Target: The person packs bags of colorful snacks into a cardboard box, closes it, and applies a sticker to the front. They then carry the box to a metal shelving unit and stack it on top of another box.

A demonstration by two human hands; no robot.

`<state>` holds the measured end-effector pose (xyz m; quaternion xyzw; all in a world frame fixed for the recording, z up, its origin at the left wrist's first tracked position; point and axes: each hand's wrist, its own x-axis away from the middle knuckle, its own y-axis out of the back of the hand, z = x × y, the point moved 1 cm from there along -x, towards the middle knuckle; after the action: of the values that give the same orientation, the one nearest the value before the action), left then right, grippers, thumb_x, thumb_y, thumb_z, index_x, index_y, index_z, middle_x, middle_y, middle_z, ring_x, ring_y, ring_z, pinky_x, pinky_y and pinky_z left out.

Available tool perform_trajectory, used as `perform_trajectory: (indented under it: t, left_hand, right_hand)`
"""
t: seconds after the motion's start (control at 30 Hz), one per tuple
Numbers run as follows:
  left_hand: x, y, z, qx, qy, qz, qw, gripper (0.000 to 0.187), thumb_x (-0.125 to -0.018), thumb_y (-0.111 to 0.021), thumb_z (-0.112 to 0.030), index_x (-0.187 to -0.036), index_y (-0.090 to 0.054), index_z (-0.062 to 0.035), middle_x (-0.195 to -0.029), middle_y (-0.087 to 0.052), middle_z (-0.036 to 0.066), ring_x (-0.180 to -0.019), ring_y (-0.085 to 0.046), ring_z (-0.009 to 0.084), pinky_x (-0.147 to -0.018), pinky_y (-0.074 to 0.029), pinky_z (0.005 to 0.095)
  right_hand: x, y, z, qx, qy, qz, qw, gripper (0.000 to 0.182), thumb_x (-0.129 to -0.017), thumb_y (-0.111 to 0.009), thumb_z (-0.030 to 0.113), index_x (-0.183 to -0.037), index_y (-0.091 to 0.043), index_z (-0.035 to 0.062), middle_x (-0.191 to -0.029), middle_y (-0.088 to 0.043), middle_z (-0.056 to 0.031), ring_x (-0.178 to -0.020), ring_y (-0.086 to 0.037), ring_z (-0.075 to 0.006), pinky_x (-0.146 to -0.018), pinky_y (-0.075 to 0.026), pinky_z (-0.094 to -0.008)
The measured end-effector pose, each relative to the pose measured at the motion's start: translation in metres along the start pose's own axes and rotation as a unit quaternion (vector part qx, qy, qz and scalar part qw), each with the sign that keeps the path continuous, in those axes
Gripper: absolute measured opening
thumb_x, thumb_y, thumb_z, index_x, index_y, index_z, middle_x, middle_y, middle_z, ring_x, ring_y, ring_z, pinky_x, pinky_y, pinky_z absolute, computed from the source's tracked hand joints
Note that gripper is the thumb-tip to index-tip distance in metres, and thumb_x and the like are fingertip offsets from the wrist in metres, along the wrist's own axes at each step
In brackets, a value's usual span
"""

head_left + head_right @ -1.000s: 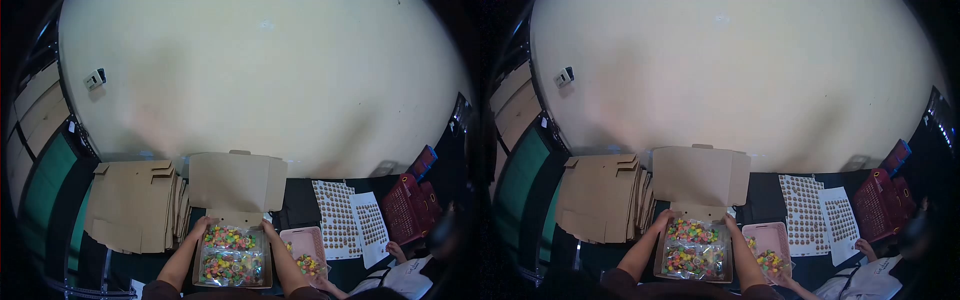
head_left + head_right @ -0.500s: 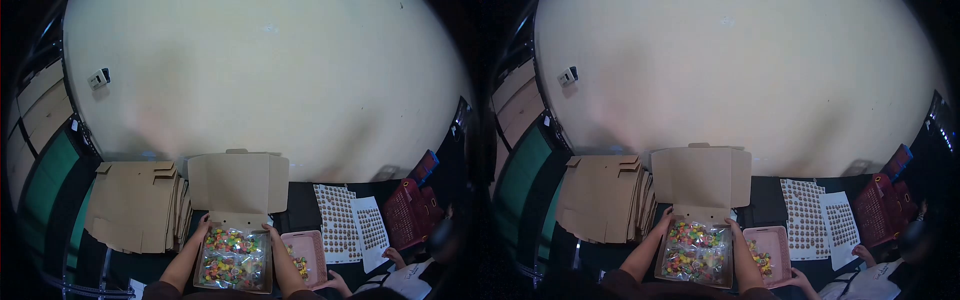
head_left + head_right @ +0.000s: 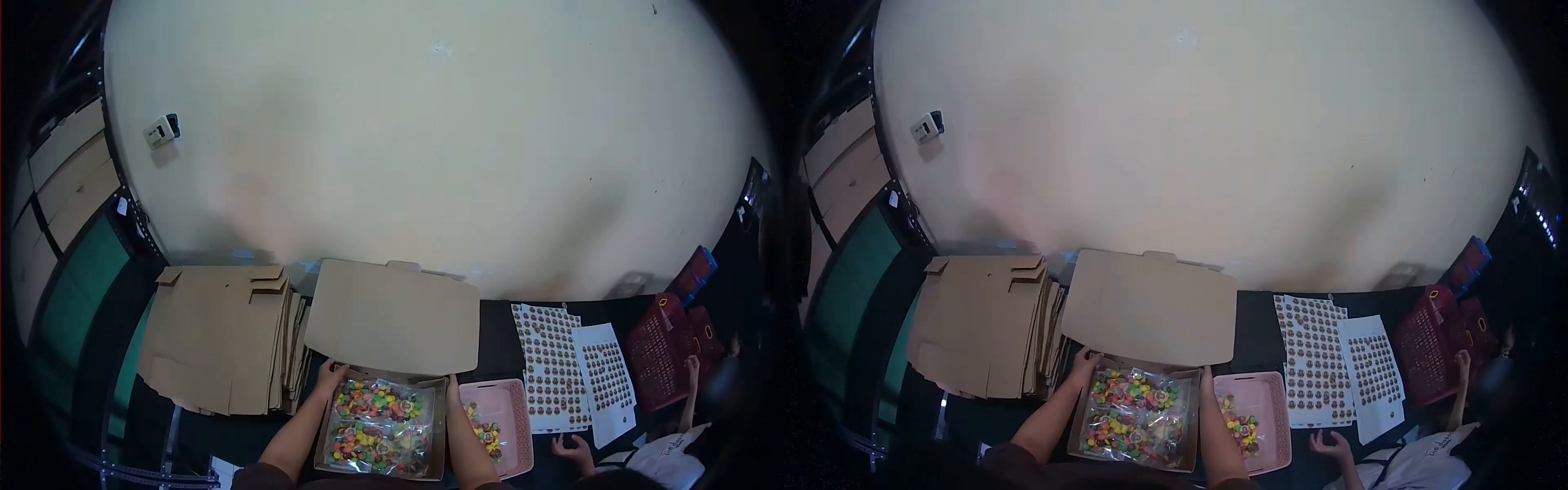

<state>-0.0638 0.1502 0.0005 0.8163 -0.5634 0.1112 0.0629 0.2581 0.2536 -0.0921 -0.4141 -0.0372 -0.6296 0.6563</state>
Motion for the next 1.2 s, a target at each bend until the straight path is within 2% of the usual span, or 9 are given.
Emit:
perform_trajectory:
  t: [0.17,0.3,0.47,0.77,0.9,1.0,1.1,1.17,1.2]
  left_hand:
    - [-0.012,0.002,0.012,0.262,-0.118,-0.033,0.957,0.044,-0.074,-0.067,0.001,-0.114,-0.048,-0.0024,-0.106,-0.057,0.009,-0.098,-0.055,0.017,-0.085,-0.043,0.0288]
    - [-0.016,0.013,0.011,0.229,-0.075,-0.067,0.968,0.04,-0.082,-0.065,-0.013,-0.116,-0.047,-0.0021,-0.11,-0.056,0.01,-0.099,-0.055,0.0172,-0.085,-0.043,0.0287]
    - [0.01,0.005,-0.013,0.134,-0.13,-0.107,0.977,0.034,-0.087,-0.058,-0.013,-0.116,-0.045,-0.0013,-0.11,-0.056,0.01,-0.1,-0.054,0.0179,-0.086,-0.041,0.0296]
    - [0.027,0.019,0.021,0.062,-0.174,-0.043,0.982,0.058,-0.08,-0.049,0.005,-0.133,-0.029,-0.0034,-0.129,-0.042,0.013,-0.122,-0.039,0.0233,-0.102,-0.029,0.032]
    - [0.011,0.065,0.086,-0.119,-0.127,-0.048,0.984,0.046,-0.077,-0.052,-0.007,-0.121,-0.045,0.0017,-0.12,-0.051,0.014,-0.115,-0.046,0.0271,-0.096,-0.035,0.0332]
    - [0.037,0.063,0.071,-0.078,-0.072,0.063,0.992,0.053,-0.076,-0.046,0.004,-0.128,-0.04,0.0006,-0.123,-0.049,0.012,-0.12,-0.042,0.0229,-0.101,-0.03,0.0316]
    - [0.113,0.025,-0.068,-0.225,-0.009,0.036,0.974,0.042,-0.087,-0.049,-0.012,-0.127,-0.042,0.0001,-0.12,-0.051,0.012,-0.119,-0.043,0.0198,-0.097,-0.034,0.0308]
    - [0.103,0.018,-0.066,-0.181,-0.007,0.042,0.983,0.042,-0.088,-0.049,-0.014,-0.127,-0.042,-0.0001,-0.12,-0.051,0.012,-0.119,-0.043,0.0195,-0.097,-0.035,0.0308]
    - [0.106,0.023,-0.05,-0.137,-0.007,0.048,0.989,0.042,-0.089,-0.048,-0.016,-0.127,-0.042,-0.0003,-0.121,-0.051,0.012,-0.119,-0.043,0.0191,-0.097,-0.035,0.0308]
  right_hand:
    - [0.068,-0.052,0.035,0.064,0.154,0.005,0.986,0.051,-0.088,-0.039,0.049,-0.11,-0.056,0.0058,-0.104,-0.062,-0.0099,-0.099,-0.055,-0.0196,-0.088,-0.041,-0.0307]
    - [0.062,-0.046,0.05,0.015,0.216,0.018,0.976,0.07,-0.087,-0.036,0.06,-0.129,-0.039,0.0049,-0.128,-0.047,-0.0108,-0.108,-0.048,-0.0259,-0.092,-0.036,-0.0373]
    - [0.075,-0.05,0.053,0.176,0.249,0.019,0.952,0.072,-0.089,-0.027,0.063,-0.13,-0.04,0.0045,-0.129,-0.046,-0.0105,-0.118,-0.043,-0.0233,-0.098,-0.03,-0.0367]
    - [0.103,-0.046,0.055,0.05,0.222,0.109,0.968,0.07,-0.09,-0.027,0.061,-0.127,-0.043,0.0037,-0.128,-0.048,-0.0108,-0.122,-0.041,-0.0238,-0.103,-0.026,-0.0353]
    - [0.097,-0.042,0.055,0.017,0.25,0.035,0.967,0.066,-0.09,-0.033,0.056,-0.132,-0.037,0.0047,-0.131,-0.044,-0.0109,-0.126,-0.035,-0.0237,-0.104,-0.026,-0.0346]
    - [0.093,-0.024,0.049,0.024,0.219,0.034,0.975,0.06,-0.092,-0.037,0.048,-0.135,-0.034,0.0058,-0.131,-0.044,-0.0094,-0.121,-0.041,-0.022,-0.098,-0.035,-0.0337]
    - [0.104,-0.027,0.058,0.177,0.236,0.004,0.955,0.055,-0.095,-0.036,0.041,-0.135,-0.034,0.0029,-0.116,-0.054,-0.0065,-0.103,-0.054,-0.0154,-0.087,-0.043,-0.0279]
    - [0.112,-0.031,0.069,0.066,0.131,0.205,0.968,0.053,-0.097,-0.035,0.038,-0.134,-0.033,0.0002,-0.101,-0.059,-0.0044,-0.091,-0.057,-0.012,-0.083,-0.044,-0.0248]
    - [0.109,-0.029,0.068,0.103,0.132,0.207,0.964,0.06,-0.096,-0.032,0.045,-0.133,-0.034,-0.0023,-0.1,-0.06,-0.0048,-0.09,-0.056,-0.0094,-0.079,-0.044,-0.0257]
